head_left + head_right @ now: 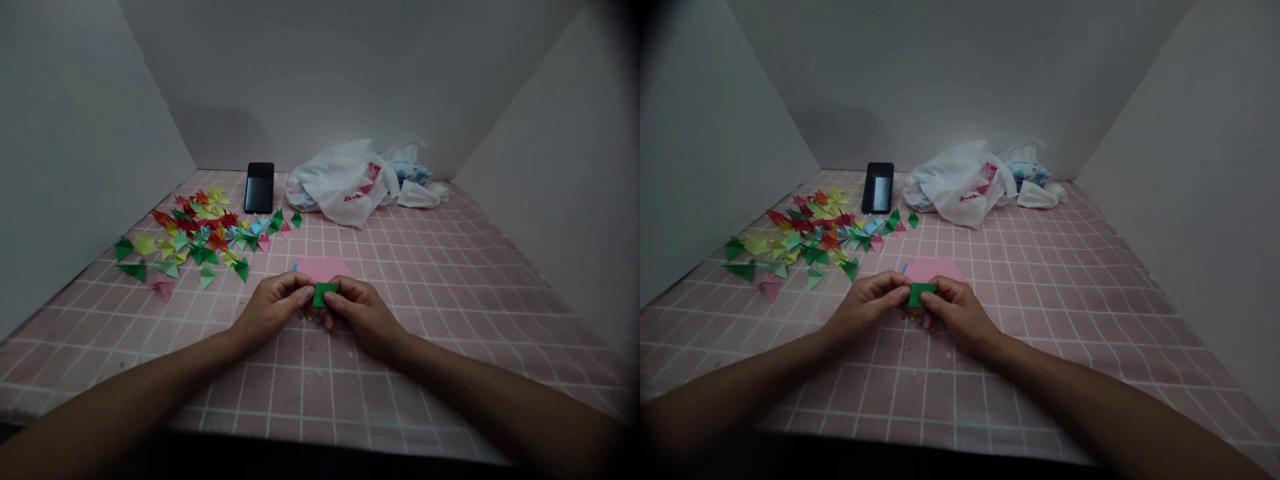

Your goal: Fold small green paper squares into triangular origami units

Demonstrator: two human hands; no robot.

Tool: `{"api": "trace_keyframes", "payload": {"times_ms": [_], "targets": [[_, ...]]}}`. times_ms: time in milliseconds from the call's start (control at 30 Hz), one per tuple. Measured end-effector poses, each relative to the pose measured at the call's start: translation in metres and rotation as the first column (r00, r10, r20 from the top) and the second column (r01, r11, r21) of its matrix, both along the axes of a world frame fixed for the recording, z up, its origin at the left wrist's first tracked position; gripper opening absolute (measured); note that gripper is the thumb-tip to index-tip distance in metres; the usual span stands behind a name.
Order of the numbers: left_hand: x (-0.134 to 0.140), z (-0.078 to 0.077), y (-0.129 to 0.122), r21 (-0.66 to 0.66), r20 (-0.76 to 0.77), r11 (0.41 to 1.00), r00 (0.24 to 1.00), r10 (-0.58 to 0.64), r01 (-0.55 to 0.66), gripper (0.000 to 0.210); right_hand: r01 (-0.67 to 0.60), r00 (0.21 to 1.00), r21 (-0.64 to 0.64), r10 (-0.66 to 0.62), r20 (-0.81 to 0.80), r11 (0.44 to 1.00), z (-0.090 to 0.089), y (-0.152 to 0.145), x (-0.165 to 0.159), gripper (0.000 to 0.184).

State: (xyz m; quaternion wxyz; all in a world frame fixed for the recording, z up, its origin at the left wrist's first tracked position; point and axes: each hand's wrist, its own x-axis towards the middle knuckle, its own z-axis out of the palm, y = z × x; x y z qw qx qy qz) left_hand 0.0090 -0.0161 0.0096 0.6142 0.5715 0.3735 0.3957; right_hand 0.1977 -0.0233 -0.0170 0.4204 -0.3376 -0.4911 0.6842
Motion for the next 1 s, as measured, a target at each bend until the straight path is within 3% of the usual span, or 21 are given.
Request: {"api": "trace_keyframes", "payload": {"times_ms": [300,533,1000], "targets": [[0.0005,0.0002,-0.0015,0.122,-0.242,0.989,0.964,0.11,-0.082,0.014,-0.004,0.997,0.046,0.0,0.076,0.999,0.0033,-0.0035,-0.0025,0.02],[0.0001,0.0023,-0.0022,0.023,-0.08,0.999,0.997,-0.023,0.024,0.022,-0.015,1.0,0.019,0.015,0.014,1.0,0.0011,-0.0037,-0.0025,0.021],[0.0007,0.0007,-0.001,-0.079,0.0,0.996,0.999,-0.046,0.046,0.02,-0.028,1.0,0.015,0.028,0.009,0.999,0.0018,-0.0024,-0.0012,0.024]]}}
